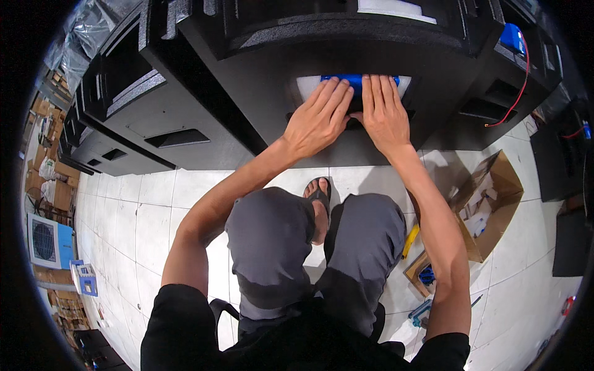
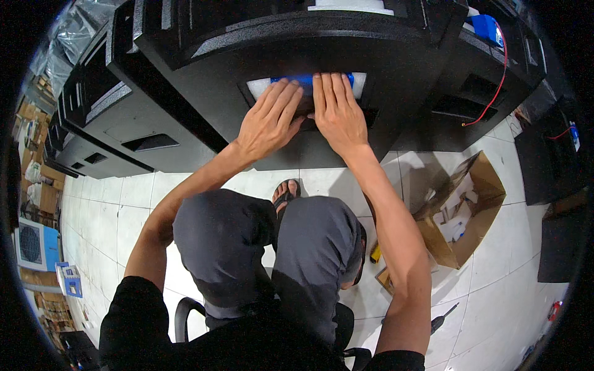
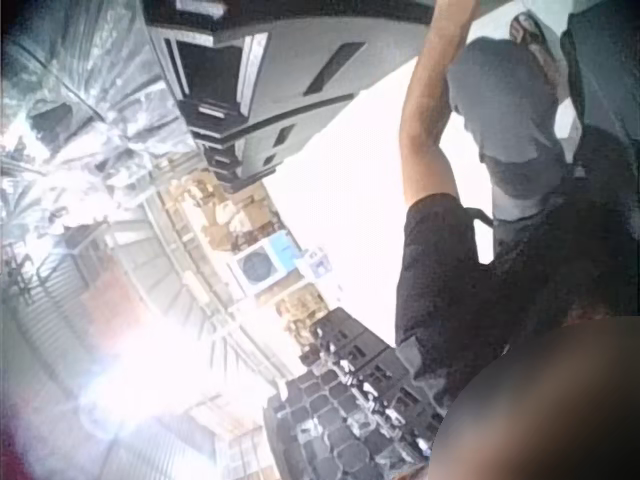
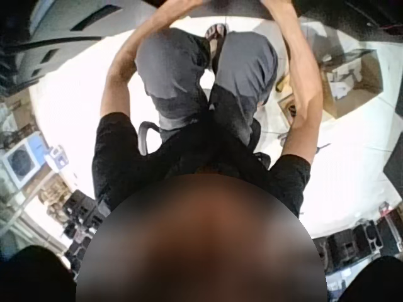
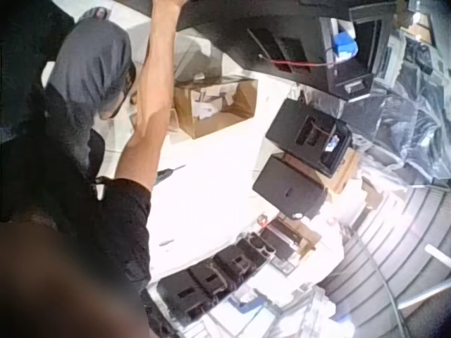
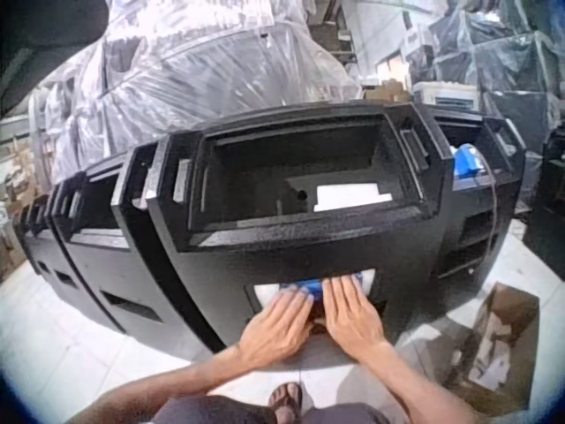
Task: The person sits on the floor and uses a utility knife to cut wires on a blue electronic component. They then place the component into a black enclosure and cut and fit white foam padding around it to secure it in place.
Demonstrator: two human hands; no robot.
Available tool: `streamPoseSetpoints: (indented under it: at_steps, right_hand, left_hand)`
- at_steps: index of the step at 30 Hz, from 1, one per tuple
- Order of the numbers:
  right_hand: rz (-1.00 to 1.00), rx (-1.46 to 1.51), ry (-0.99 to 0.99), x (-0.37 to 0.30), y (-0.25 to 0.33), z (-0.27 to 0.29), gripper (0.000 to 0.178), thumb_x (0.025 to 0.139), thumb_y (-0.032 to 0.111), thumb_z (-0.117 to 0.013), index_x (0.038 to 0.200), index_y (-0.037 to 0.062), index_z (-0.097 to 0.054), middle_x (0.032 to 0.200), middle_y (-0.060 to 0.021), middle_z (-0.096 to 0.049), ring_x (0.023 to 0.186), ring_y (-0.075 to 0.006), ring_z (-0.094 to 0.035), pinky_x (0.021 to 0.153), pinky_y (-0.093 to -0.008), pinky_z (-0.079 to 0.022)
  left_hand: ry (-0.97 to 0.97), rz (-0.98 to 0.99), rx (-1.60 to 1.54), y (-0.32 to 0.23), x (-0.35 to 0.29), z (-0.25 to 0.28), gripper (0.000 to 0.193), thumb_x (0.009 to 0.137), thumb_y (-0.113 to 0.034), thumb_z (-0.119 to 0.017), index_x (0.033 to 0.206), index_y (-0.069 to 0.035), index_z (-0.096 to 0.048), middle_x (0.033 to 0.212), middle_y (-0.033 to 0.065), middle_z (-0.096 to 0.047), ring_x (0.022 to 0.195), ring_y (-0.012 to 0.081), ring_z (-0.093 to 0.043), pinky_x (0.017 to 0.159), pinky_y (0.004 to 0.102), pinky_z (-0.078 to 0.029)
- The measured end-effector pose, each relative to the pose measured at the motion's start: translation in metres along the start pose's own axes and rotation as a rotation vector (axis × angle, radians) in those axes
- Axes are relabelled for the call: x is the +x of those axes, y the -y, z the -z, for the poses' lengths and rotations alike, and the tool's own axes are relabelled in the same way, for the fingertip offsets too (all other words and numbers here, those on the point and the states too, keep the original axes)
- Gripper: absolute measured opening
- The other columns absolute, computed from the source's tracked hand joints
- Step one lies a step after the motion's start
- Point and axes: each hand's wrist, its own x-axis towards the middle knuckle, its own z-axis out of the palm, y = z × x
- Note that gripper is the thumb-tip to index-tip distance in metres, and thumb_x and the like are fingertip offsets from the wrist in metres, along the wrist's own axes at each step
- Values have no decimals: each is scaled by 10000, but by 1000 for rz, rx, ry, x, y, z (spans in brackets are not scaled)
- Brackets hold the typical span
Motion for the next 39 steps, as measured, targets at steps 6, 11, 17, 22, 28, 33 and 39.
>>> streamPoseSetpoints:
  at_steps: [6, 11, 17, 22, 28, 33, 39]
  right_hand:
    - [39, -206, -173, 2, -1, -32, 426, 880, 164, -591, 1254, -37, -561, 1213, -174, -581, 1180, -322, -531, 1096, -434, -385]
    - [-3, -211, -226, -2, -2, -32, 324, 894, 156, -597, 1182, 8, -618, 1158, -131, -606, 1129, -297, -558, 1046, -406, -428]
    - [82, -117, -210, 9, -16, -20, 354, 804, 121, -605, 1125, -28, -625, 996, -114, -610, 961, -261, -561, 952, -387, -463]
    - [36, -102, -131, 7, -8, -21, 407, 824, 149, -590, 1185, -40, -595, 1124, -133, -604, 1101, -280, -549, 1041, -391, -426]
    - [43, -125, -137, 10, -11, -12, 439, 829, 161, -591, 1216, -46, -571, 1149, -125, -589, 1121, -272, -529, 1057, -385, -399]
    - [59, -108, 32, 6, -7, -4, 450, 825, 166, -582, 1218, -53, -562, 1095, -119, -587, 1079, -265, -524, 1049, -387, -394]
    - [20, -121, -39, 9, -8, -14, 514, 859, 193, -565, 1304, -58, -510, 1265, -170, -546, 1198, -303, -494, 1109, -407, -352]
  left_hand:
    - [44, -21, 394, 6, 1, -32, 468, 849, -162, -542, 1257, 67, -562, 1238, 171, -556, 1109, 308, -541, 1009, 418, -428]
    - [-143, 45, 432, -4, 6, -52, 422, 821, -156, -575, 1193, 39, -614, 1083, 133, -605, 988, 266, -589, 951, 385, -455]
    - [-102, 45, 457, -3, 15, -39, 412, 800, -155, -581, 1157, 47, -624, 1045, 126, -613, 980, 245, -605, 973, 389, -457]
    - [73, 41, 466, -6, 16, -28, 466, 801, -143, -587, 1200, 99, -575, 1131, 191, -597, 1080, 300, -595, 1035, 423, -435]
    - [108, 61, 457, -10, 23, -20, 562, 768, -131, -624, 1257, 125, -520, 1152, 218, -572, 1104, 321, -574, 1039, 426, -423]
    - [254, 84, 435, -19, 26, -15, 574, 760, -136, -631, 1262, 119, -518, 1119, 198, -572, 1080, 307, -561, 1016, 405, -424]
    - [181, 104, 401, -11, 29, -17, 557, 798, -150, -611, 1283, 101, -503, 1183, 217, -554, 1109, 331, -540, 1011, 417, -414]
